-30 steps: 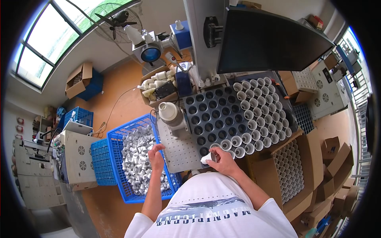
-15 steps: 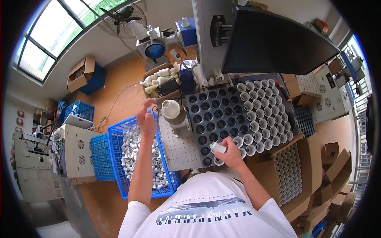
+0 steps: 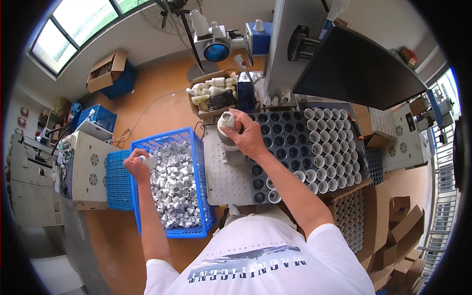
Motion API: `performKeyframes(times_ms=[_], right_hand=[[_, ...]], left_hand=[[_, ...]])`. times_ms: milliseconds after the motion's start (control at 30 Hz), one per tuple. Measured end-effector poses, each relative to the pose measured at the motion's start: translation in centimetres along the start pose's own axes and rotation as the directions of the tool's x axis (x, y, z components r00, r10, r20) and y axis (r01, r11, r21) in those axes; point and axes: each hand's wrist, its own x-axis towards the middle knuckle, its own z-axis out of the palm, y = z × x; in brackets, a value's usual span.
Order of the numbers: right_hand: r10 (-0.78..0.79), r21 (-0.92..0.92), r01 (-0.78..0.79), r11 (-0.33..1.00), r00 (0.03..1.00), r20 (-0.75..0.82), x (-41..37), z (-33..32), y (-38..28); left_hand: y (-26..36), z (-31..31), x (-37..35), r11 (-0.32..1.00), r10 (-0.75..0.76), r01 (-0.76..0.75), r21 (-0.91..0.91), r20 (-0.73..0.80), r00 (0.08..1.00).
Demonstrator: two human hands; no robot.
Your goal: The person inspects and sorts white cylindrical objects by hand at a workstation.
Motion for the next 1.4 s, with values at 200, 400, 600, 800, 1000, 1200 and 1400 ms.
performKeyframes(times_ms=[200,400,600,800,1000,1200,1400], right_hand=[[0.031,-0.058,-0.025,0.998,0.995,0.097,-0.2,-1.0,-0.5],[0.227,-0.637,-0.018,0.771,0.942,0.247,-8.7,-8.2,-0.7],[0.462,-0.862,0.115,0.494,0.805,0.372,-17.0,-9.3,-0.2],[0.377,-0.781,0.010,0.625,0.872,0.313,-17.1,-10.2,0.4],[0.687,-0.265,-0.651,0.711,0.723,0.068,-15.4,-14.8,-3.0],[0.724,-0.011,-0.726,0.688,0.684,0.091,-18.9,-14.0,-3.7],[0.695,0.000,-0.698,0.716,0.713,0.093,-20.4,-14.4,-4.2]], left_hand=[[-9.7,-9.3,-7.7,0.932,-0.031,0.128,0.340,-0.278,0.960],[-11.0,-6.2,-18.8,0.884,-0.319,0.381,0.269,-0.247,0.915],[-10.8,-1.6,-23.2,0.899,-0.407,0.407,0.160,-0.036,0.913],[-7.7,3.1,-19.0,0.971,-0.215,0.192,0.141,0.173,0.961],[-9.0,6.4,-18.7,0.995,-0.093,0.080,0.051,0.344,0.935],[-9.9,8.7,-18.3,0.995,-0.062,0.093,-0.036,0.510,0.858],[-13.0,10.9,-14.1,0.999,-0.033,0.013,0.043,0.520,0.854]])
